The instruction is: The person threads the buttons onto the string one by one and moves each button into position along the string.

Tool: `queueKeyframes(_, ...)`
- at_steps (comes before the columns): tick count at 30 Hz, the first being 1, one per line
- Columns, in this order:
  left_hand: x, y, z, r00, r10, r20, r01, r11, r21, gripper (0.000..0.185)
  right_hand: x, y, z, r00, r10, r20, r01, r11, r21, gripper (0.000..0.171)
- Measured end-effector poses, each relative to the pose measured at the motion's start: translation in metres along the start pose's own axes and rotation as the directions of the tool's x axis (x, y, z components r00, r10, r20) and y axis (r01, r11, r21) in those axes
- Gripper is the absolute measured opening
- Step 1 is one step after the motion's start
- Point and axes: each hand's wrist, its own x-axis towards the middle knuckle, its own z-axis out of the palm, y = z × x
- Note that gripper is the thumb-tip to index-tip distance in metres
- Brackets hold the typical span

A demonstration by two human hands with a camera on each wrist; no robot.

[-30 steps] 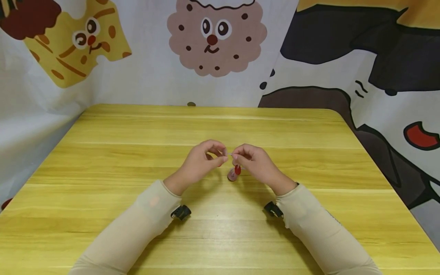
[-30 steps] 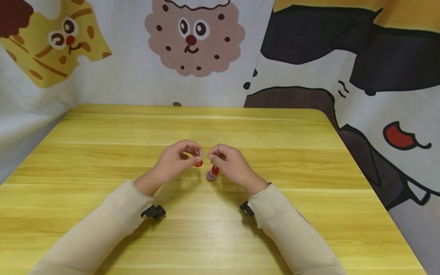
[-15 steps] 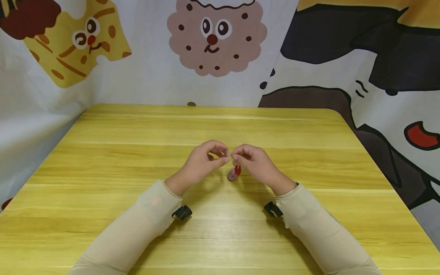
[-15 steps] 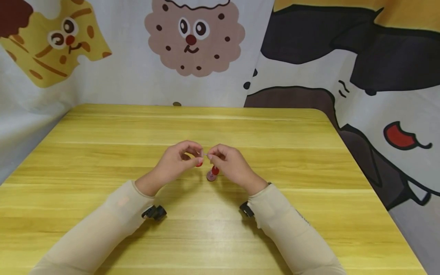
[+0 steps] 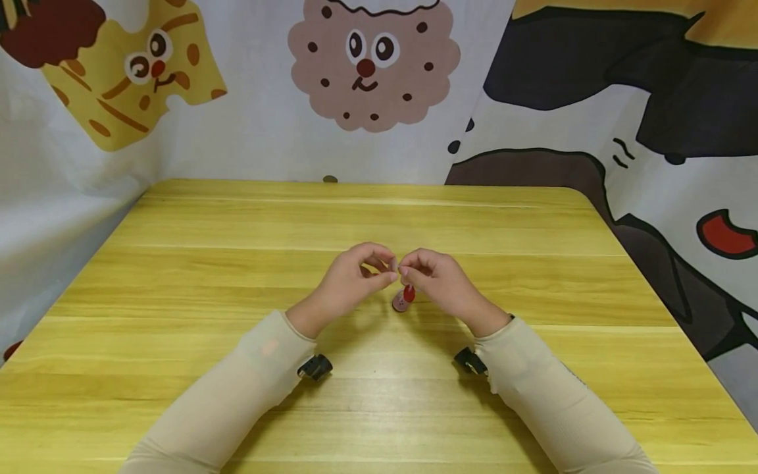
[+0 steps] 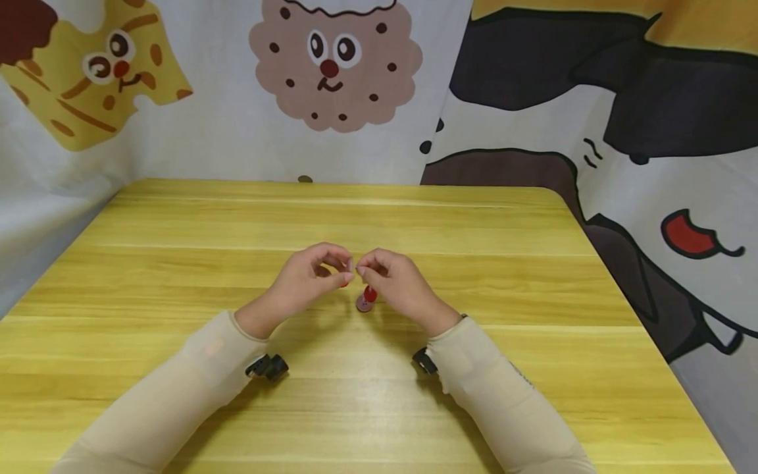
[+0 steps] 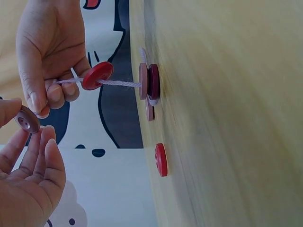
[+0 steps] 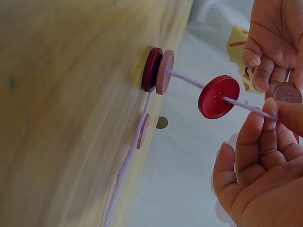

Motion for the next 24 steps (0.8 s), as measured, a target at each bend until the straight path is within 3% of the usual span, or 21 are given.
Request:
queueKeyframes(9,0.0006,0.0018,0.0012,1.0,0.006,-0.008,-0.006,1.0,-0.002,0.02,0.0011,-0.0008,0.0011,1.0,0.02,-0.004,-0.02,0.998,-0.054,0.017)
queueKeyframes(24,0.0006,0.0032,0.001,1.0,0.002,-0.009,-0.002,1.0,0.015,0.02,0.0007,-0.0014,0.0003,0.999,0.03,0.022,-0.029,0.998,-0.061,0.019)
